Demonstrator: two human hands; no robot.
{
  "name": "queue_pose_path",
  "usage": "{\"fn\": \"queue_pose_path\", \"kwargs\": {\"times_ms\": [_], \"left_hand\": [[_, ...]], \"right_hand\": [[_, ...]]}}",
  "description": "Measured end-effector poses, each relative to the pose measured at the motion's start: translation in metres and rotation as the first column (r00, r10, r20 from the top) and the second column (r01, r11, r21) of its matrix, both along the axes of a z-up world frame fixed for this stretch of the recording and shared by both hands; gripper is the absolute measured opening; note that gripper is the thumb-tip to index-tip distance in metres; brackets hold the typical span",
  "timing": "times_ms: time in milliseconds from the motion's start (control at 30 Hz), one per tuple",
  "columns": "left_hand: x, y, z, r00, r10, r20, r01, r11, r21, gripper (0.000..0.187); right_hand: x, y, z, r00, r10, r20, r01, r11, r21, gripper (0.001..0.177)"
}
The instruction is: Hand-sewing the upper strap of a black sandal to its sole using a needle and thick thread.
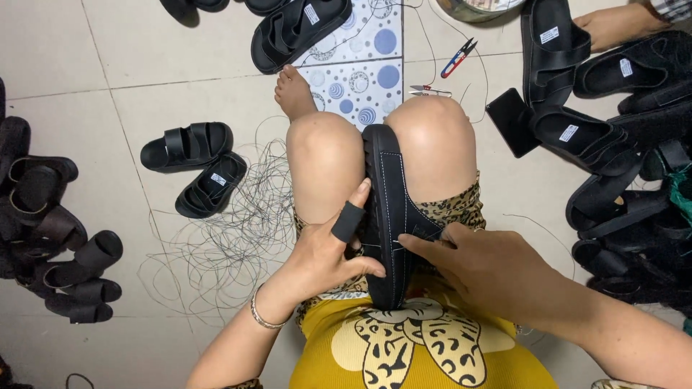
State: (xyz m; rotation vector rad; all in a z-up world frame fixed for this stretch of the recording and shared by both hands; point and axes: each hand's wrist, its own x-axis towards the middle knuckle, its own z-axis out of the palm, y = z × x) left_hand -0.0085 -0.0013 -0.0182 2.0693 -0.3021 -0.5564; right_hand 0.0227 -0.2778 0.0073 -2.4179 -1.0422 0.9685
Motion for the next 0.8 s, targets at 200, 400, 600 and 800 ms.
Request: {"fn": "queue_pose_path", "kwargs": {"times_ms": [200,400,600,800], "left_hand": [[-0.007,-0.005,-0.021,0.986,0.091,0.141,-0.087,0.996,-0.036,0.132],[-0.026,0.011,-0.021,0.931,0.246,0.269,-0.241,0.969,-0.049,0.038],[-0.012,0.015,-0.013,0.880,-0.020,-0.474,-0.457,0.240,-0.857,0.012],[-0.006,-0.014,0.035,0.971,0.122,-0.203,-0.162,0.967,-0.195,0.026]], "right_hand": [[0.008,0.032,-0.017,0.985,-0.066,0.157,0.046,0.990,0.130,0.025],[0.012,0.019,-0.022,0.974,-0.226,0.018,0.203,0.905,0.373,0.032],[0.009,0.017,-0.014,0.960,-0.277,-0.029,0.263,0.864,0.429,0.038],[0.020,-0.018,0.023,0.948,-0.093,0.303,0.007,0.962,0.273,0.052]]}}
